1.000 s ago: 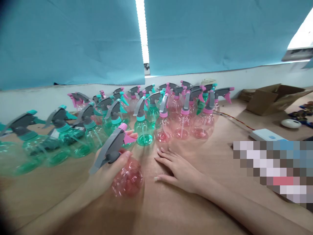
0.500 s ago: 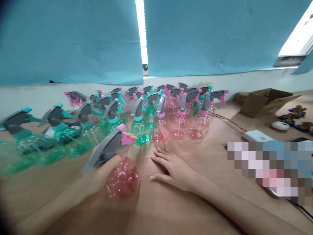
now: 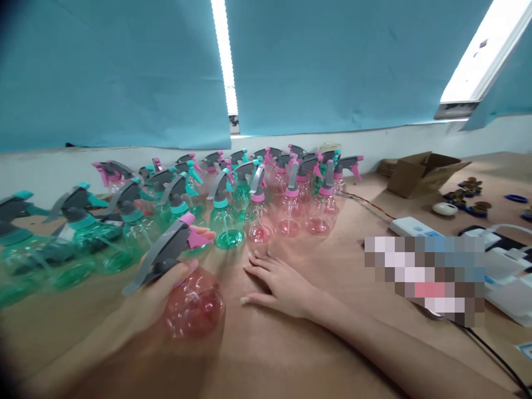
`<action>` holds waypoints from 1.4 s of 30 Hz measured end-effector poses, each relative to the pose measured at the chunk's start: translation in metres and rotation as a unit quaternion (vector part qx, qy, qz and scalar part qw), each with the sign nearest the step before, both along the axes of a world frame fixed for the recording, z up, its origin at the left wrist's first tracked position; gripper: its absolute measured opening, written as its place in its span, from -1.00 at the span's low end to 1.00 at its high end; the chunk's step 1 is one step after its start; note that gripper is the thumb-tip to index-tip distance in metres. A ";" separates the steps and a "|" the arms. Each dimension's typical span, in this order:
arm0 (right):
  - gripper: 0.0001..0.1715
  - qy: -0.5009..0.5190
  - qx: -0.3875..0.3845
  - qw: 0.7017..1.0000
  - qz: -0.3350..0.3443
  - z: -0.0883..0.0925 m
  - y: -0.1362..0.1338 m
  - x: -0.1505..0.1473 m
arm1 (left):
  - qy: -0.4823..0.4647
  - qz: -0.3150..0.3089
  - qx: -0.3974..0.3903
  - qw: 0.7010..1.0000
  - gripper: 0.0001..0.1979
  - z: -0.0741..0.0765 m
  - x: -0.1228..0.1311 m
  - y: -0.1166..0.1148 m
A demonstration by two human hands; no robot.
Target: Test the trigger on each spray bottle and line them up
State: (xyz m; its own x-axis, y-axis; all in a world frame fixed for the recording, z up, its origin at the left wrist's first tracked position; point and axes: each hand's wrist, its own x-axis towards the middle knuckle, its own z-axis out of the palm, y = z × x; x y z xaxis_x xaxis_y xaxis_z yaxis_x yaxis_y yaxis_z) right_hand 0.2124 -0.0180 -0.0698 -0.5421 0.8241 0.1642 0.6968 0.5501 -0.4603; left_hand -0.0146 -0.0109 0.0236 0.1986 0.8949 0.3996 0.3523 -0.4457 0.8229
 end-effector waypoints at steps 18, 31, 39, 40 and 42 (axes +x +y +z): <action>-0.15 0.001 0.001 1.000 -0.007 -0.003 0.001 0.001 | 0.019 -0.045 0.034 0.998 -0.49 -0.015 -0.002 0.005; -0.17 -0.012 0.008 1.000 0.004 -0.003 0.001 0.000 | 0.016 -0.046 0.035 0.998 -0.43 -0.013 0.001 0.003; -0.06 0.078 -0.023 0.997 0.015 0.007 -0.011 -0.007 | -0.003 -0.042 0.049 0.998 -0.62 -0.018 0.011 0.003; -0.03 0.093 -0.029 0.995 0.019 0.010 -0.016 -0.010 | -0.005 -0.040 0.046 0.998 -0.63 -0.018 0.012 0.002; 0.03 0.123 -0.046 0.991 0.026 0.018 -0.025 -0.017 | -0.011 -0.041 0.044 0.998 -0.66 -0.018 0.016 0.000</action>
State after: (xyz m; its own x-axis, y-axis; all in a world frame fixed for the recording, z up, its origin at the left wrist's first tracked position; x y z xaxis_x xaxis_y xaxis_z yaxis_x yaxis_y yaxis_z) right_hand 0.1955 -0.0435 -0.0513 -0.5363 0.8143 0.2221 0.5293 0.5295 -0.6630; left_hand 0.0012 -0.0110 0.0059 0.2597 0.8375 0.4808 0.2935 -0.5428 0.7869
